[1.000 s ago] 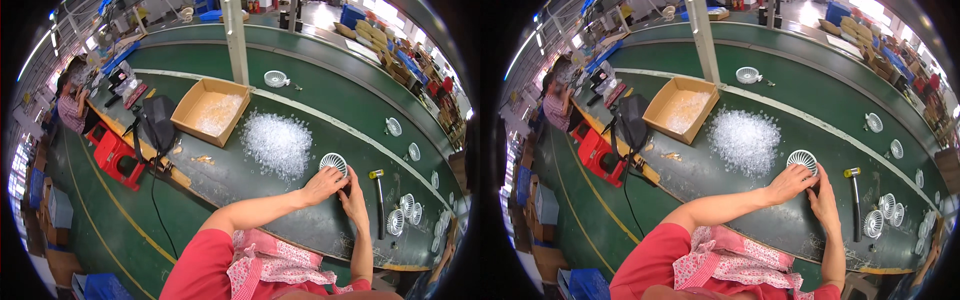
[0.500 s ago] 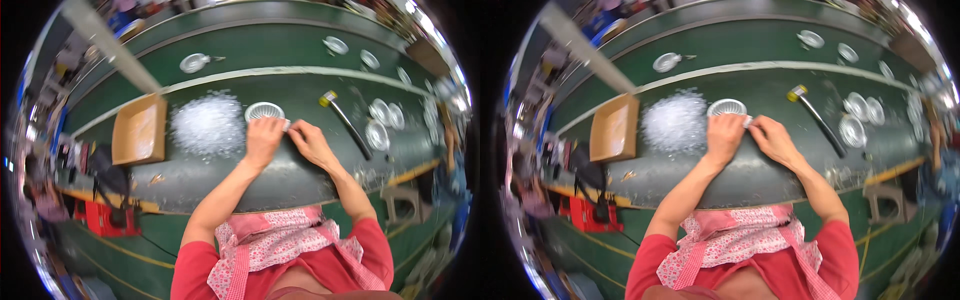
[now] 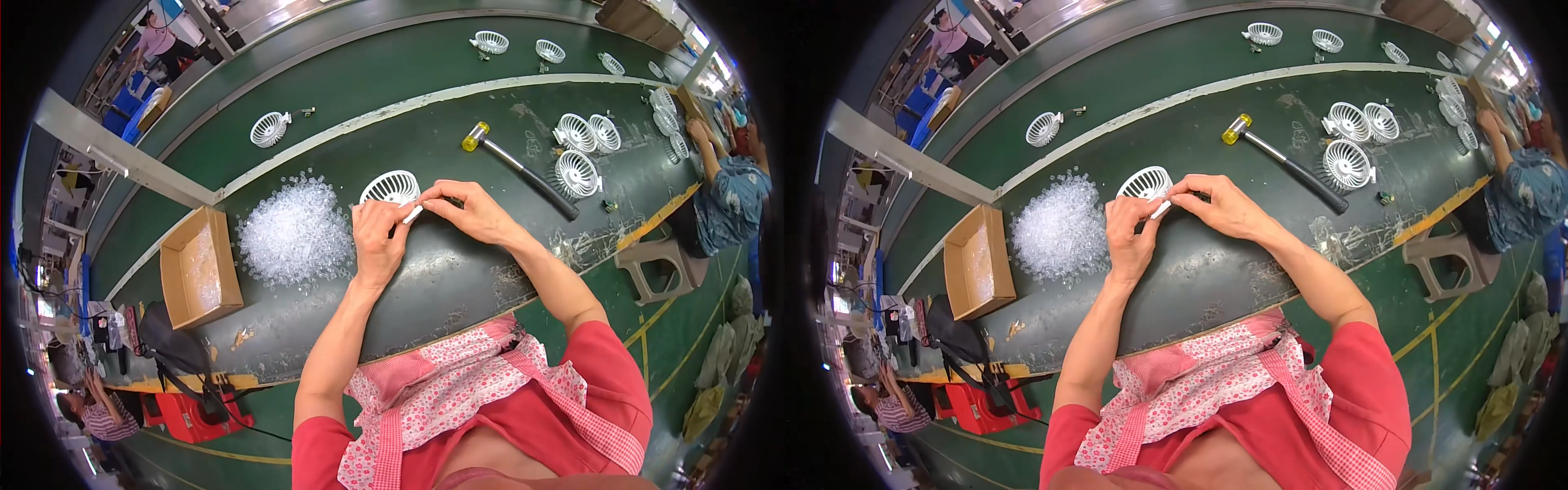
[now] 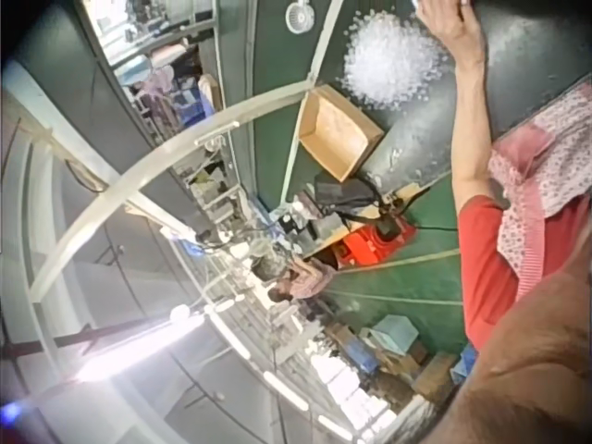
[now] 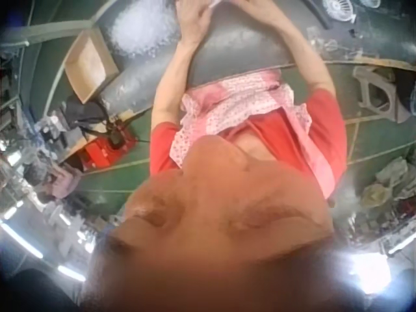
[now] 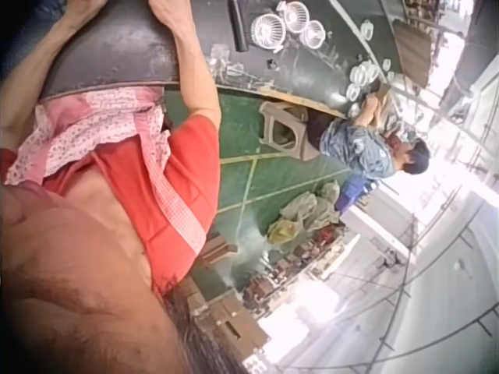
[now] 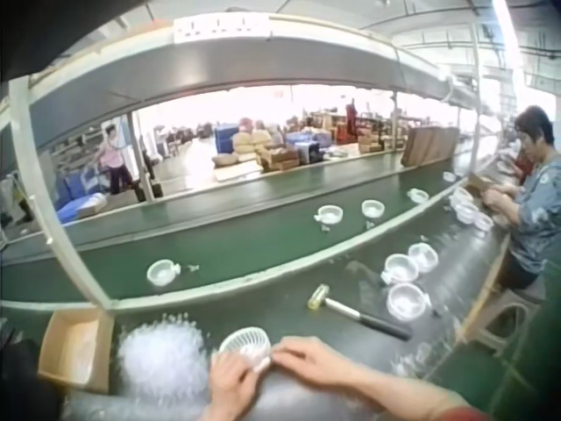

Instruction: The person assembles fan covers by attaching components to fan grilles by hand, tapping them with a mallet, and setting the assembled parts on the conveyor line. The person then stretches and rubs their arms.

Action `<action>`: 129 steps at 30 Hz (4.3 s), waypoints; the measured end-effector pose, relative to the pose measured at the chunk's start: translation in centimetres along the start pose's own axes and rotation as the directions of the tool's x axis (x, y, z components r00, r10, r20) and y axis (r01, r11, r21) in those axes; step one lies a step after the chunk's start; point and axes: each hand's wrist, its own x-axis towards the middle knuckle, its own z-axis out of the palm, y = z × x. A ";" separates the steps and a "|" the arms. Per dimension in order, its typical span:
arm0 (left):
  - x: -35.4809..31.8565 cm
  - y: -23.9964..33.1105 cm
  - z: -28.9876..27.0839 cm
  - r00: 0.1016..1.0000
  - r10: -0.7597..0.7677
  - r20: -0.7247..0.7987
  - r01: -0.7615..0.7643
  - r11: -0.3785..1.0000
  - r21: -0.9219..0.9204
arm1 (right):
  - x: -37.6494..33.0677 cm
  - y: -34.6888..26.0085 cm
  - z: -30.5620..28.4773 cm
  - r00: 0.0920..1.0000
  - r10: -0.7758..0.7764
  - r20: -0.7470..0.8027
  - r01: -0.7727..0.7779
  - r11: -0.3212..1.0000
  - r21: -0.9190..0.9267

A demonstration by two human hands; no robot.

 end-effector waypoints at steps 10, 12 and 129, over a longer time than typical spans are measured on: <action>0.5 0.6 -0.5 0.998 -0.060 0.018 0.062 0.982 -0.177 | -0.2 -1.1 -0.2 0.969 -0.247 -0.011 0.246 0.968 -0.048; 0.8 1.3 -1.0 0.913 -0.357 0.198 0.408 0.808 -0.424 | -0.3 -1.7 -0.4 0.979 -0.202 -0.028 0.201 0.979 -0.043; 0.7 -3.1 -2.4 0.594 -0.681 0.428 0.574 -0.015 -0.819 | 1.3 0.4 1.7 0.970 -0.138 -0.199 0.133 0.990 -0.038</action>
